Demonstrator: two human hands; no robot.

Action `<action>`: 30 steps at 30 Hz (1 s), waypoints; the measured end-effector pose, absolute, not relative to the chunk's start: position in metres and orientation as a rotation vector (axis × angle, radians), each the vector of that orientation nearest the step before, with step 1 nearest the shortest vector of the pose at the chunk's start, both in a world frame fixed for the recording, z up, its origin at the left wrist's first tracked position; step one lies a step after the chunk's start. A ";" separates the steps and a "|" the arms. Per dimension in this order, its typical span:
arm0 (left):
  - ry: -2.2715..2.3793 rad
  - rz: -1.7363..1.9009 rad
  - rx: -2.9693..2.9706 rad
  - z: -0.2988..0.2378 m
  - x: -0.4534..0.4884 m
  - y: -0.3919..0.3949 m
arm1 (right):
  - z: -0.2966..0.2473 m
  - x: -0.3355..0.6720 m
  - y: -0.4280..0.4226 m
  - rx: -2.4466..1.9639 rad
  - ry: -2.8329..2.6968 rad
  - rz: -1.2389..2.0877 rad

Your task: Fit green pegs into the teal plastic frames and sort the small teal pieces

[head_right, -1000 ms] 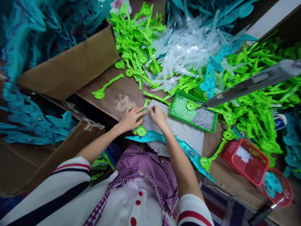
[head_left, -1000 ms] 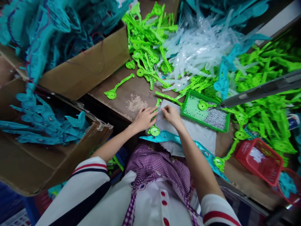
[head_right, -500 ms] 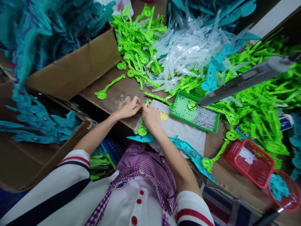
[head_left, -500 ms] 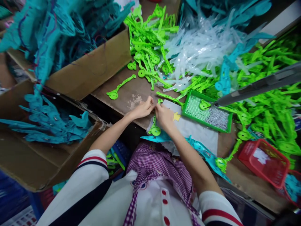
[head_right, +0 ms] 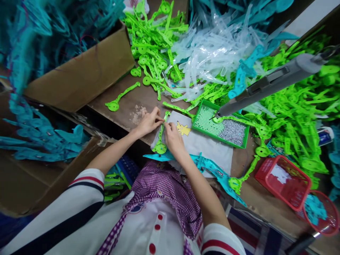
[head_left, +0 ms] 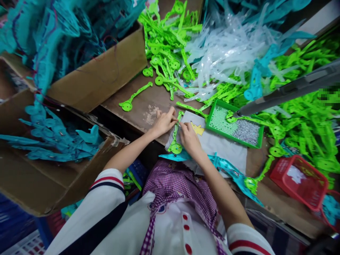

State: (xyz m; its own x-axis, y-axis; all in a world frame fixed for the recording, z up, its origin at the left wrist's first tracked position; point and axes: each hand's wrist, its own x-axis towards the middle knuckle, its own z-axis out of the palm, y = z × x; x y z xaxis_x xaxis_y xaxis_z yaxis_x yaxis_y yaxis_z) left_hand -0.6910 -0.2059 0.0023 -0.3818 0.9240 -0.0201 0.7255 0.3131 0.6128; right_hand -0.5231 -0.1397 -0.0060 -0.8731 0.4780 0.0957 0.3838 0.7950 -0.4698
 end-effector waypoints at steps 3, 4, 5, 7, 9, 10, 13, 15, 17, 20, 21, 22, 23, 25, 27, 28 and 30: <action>2.220 0.736 1.481 0.000 -0.693 -0.205 | -0.008 -0.514 -0.135 -0.772 -2.640 0.773; 2.221 0.728 1.479 0.000 -0.693 -0.205 | -0.009 -0.512 -0.134 -0.779 -2.642 0.785; 2.223 0.718 1.474 0.001 -0.694 -0.205 | -0.009 -0.511 -0.134 -0.777 -2.654 0.793; 2.225 0.694 1.466 0.002 -0.696 -0.204 | -0.009 -0.513 -0.133 -0.760 -2.672 0.824; 2.217 0.669 1.462 0.006 -0.698 -0.204 | -0.008 -0.518 -0.132 -0.763 -2.642 0.875; 2.212 0.657 1.457 0.007 -0.699 -0.204 | -0.007 -0.522 -0.131 -0.766 -2.619 0.894; 2.210 0.628 1.427 0.012 -0.701 -0.203 | -0.003 -0.534 -0.132 -0.754 -2.634 0.851; 2.211 0.620 1.419 0.013 -0.702 -0.203 | -0.001 -0.539 -0.134 -0.749 -2.726 0.764; 2.203 0.621 1.431 0.013 -0.702 -0.203 | 0.001 -0.540 -0.137 -0.749 -2.805 0.704; 2.188 0.640 1.442 0.013 -0.700 -0.204 | 0.004 -0.532 -0.139 -0.804 -2.806 0.708; 2.183 0.652 1.443 0.013 -0.699 -0.205 | 0.005 -0.528 -0.138 -0.861 -2.794 0.723; 2.180 0.665 1.448 0.014 -0.698 -0.205 | 0.007 -0.524 -0.137 -0.931 -2.789 0.739; 2.179 0.677 1.455 0.014 -0.697 -0.206 | 0.009 -0.521 -0.135 -1.006 -2.791 0.752; 2.181 0.695 1.479 0.015 -0.696 -0.207 | 0.012 -0.516 -0.131 -1.138 -2.809 0.769; 2.186 0.704 1.494 0.016 -0.696 -0.208 | 0.015 -0.514 -0.126 -1.230 -2.822 0.772; 2.189 0.708 1.495 0.017 -0.696 -0.208 | 0.016 -0.514 -0.123 -1.261 -2.824 0.770; 2.197 0.712 1.487 0.017 -0.697 -0.208 | 0.017 -0.514 -0.118 -1.295 -2.823 0.758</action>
